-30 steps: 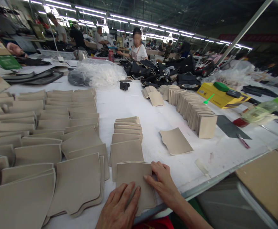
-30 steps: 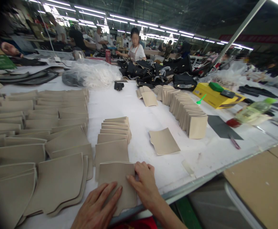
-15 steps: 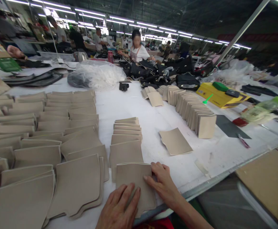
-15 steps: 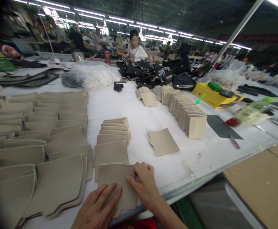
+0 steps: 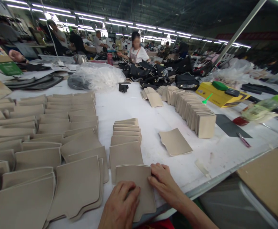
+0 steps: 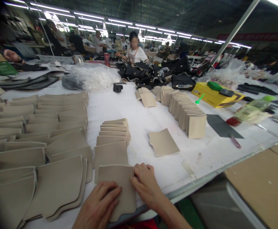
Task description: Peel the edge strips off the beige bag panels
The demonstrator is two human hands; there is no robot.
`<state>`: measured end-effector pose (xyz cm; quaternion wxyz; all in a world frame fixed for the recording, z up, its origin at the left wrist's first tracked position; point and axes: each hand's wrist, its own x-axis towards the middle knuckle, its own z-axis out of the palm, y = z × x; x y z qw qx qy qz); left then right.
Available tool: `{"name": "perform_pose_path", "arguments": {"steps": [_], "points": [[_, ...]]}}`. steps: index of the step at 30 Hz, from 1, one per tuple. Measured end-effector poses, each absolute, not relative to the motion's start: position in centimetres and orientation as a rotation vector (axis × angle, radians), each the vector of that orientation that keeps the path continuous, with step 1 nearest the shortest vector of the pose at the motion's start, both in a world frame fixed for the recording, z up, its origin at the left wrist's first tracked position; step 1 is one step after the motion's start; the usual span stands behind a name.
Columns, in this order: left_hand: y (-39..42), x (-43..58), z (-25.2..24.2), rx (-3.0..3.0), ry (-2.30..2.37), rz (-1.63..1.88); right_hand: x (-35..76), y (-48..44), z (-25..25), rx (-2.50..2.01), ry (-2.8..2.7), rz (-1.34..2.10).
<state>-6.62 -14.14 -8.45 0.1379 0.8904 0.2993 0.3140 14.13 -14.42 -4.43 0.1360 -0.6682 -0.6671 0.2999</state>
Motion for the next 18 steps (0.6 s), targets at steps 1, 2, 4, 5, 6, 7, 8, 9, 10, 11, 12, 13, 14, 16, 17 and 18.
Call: {"name": "perform_pose_path", "arguments": {"steps": [1, 2, 4, 5, 6, 7, 8, 9, 10, 11, 12, 13, 14, 16, 17, 18], "points": [[-14.0, -6.1, -8.2, 2.498, 0.869, 0.899, 14.2, -14.4, -4.3, -1.929, -1.946, 0.870], [-13.9, -5.6, -7.9, 2.434, 0.873, 0.884, 14.2, -14.4, -4.3, -1.923, -1.961, 0.872], [-13.5, -4.5, -7.5, 2.339, 0.920, 0.877, 14.3, -14.5, -4.2, -1.909, -1.989, 0.875], [-13.4, -4.0, -7.4, 2.310, 0.961, 0.885, 14.3, -14.5, -4.2, -1.904, -1.999, 0.873], [-13.2, -3.6, -7.4, 2.294, 1.006, 0.893, 14.3, -14.6, -4.2, -1.901, -2.006, 0.870], [-13.1, -3.2, -7.4, 2.293, 1.046, 0.899, 14.3, -14.7, -4.3, -1.900, -2.009, 0.865], [-13.0, -2.8, -7.5, 2.308, 1.071, 0.898, 14.3, -14.7, -4.3, -1.900, -2.010, 0.859], [-13.0, -2.6, -7.6, 2.330, 1.085, 0.893, 14.2, -14.7, -4.5, -1.901, -2.009, 0.851], [-13.0, -2.4, -7.7, 2.357, 1.092, 0.887, 14.2, -14.7, -4.6, -1.901, -2.007, 0.844], [-13.0, -2.3, -7.8, 2.390, 1.098, 0.881, 14.2, -14.7, -4.7, -1.900, -2.004, 0.839], [-13.1, -2.2, -7.8, 2.432, 1.106, 0.877, 14.1, -14.6, -4.8, -1.902, -2.000, 0.834], [-13.2, -2.2, -7.7, 2.481, 1.112, 0.868, 14.1, -14.6, -4.9, -1.904, -1.994, 0.828], [-13.3, -2.2, -7.7, 2.535, 1.118, 0.857, 14.1, -14.6, -5.0, -1.907, -1.988, 0.823], [-13.5, -2.1, -7.4, 2.649, 1.128, 0.834, 14.1, -14.6, -5.1, -1.913, -1.974, 0.815], [-13.6, -2.1, -7.3, 2.698, 1.131, 0.829, 14.1, -14.6, -5.2, -1.916, -1.968, 0.811], [-13.7, -2.0, -7.2, 2.737, 1.136, 0.824, 14.1, -14.6, -5.3, -1.918, -1.963, 0.806]]}}
